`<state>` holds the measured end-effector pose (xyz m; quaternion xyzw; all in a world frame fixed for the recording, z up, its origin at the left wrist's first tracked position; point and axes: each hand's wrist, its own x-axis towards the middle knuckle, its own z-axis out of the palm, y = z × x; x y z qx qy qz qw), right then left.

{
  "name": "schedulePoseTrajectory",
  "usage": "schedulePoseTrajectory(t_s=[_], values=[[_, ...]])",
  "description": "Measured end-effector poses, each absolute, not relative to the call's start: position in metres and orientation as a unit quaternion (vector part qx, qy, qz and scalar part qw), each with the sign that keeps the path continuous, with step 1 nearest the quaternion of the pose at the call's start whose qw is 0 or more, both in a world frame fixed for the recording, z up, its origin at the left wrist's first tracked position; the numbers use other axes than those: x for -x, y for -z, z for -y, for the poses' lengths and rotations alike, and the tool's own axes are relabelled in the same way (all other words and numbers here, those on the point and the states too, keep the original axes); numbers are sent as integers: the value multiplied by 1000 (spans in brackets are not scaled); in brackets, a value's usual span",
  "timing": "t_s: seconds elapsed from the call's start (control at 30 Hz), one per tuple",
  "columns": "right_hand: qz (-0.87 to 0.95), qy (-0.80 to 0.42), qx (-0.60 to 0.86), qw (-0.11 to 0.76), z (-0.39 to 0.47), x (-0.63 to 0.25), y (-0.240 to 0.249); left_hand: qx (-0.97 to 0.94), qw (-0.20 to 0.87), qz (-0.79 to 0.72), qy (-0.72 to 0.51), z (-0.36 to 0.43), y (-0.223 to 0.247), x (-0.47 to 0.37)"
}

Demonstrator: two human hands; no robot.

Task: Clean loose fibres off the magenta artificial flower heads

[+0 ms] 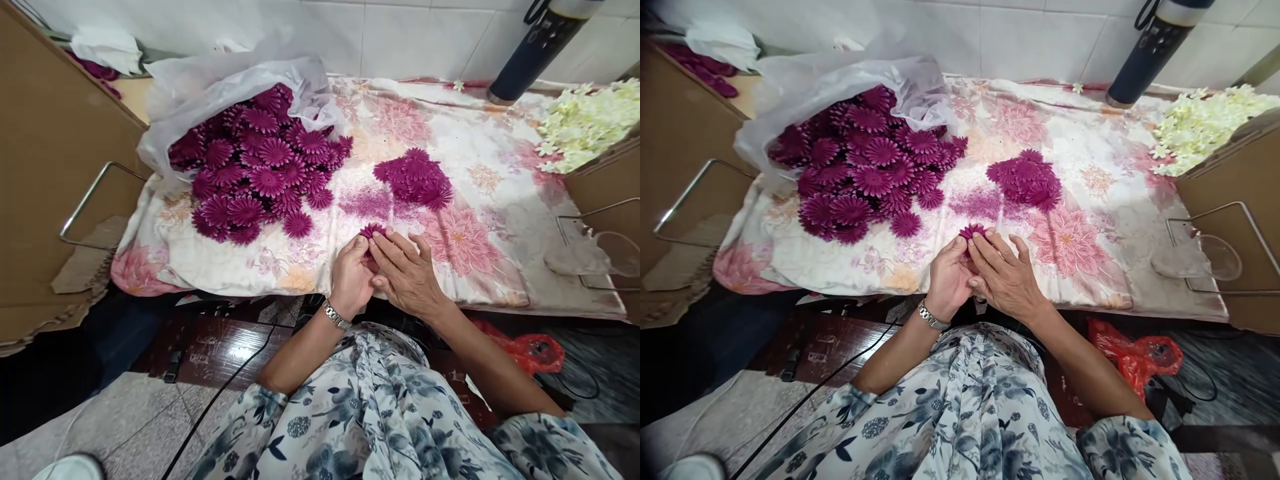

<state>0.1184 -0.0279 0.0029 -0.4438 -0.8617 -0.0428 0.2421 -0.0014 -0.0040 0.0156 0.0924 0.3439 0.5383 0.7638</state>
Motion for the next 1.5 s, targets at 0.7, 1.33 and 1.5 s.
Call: schedulePoseTrajectory(t_s=[0.7, 1.33, 1.5], values=[[718, -189, 536, 401, 2, -116, -27, -213, 669, -365, -611, 11, -6, 4], [786, -168, 470, 365, 11, -126, -23, -291, 658, -342, -605, 0, -15, 20], [797, -130, 457, 373, 16, -131, -24, -322, 629, -359, -609, 1, -12, 22]])
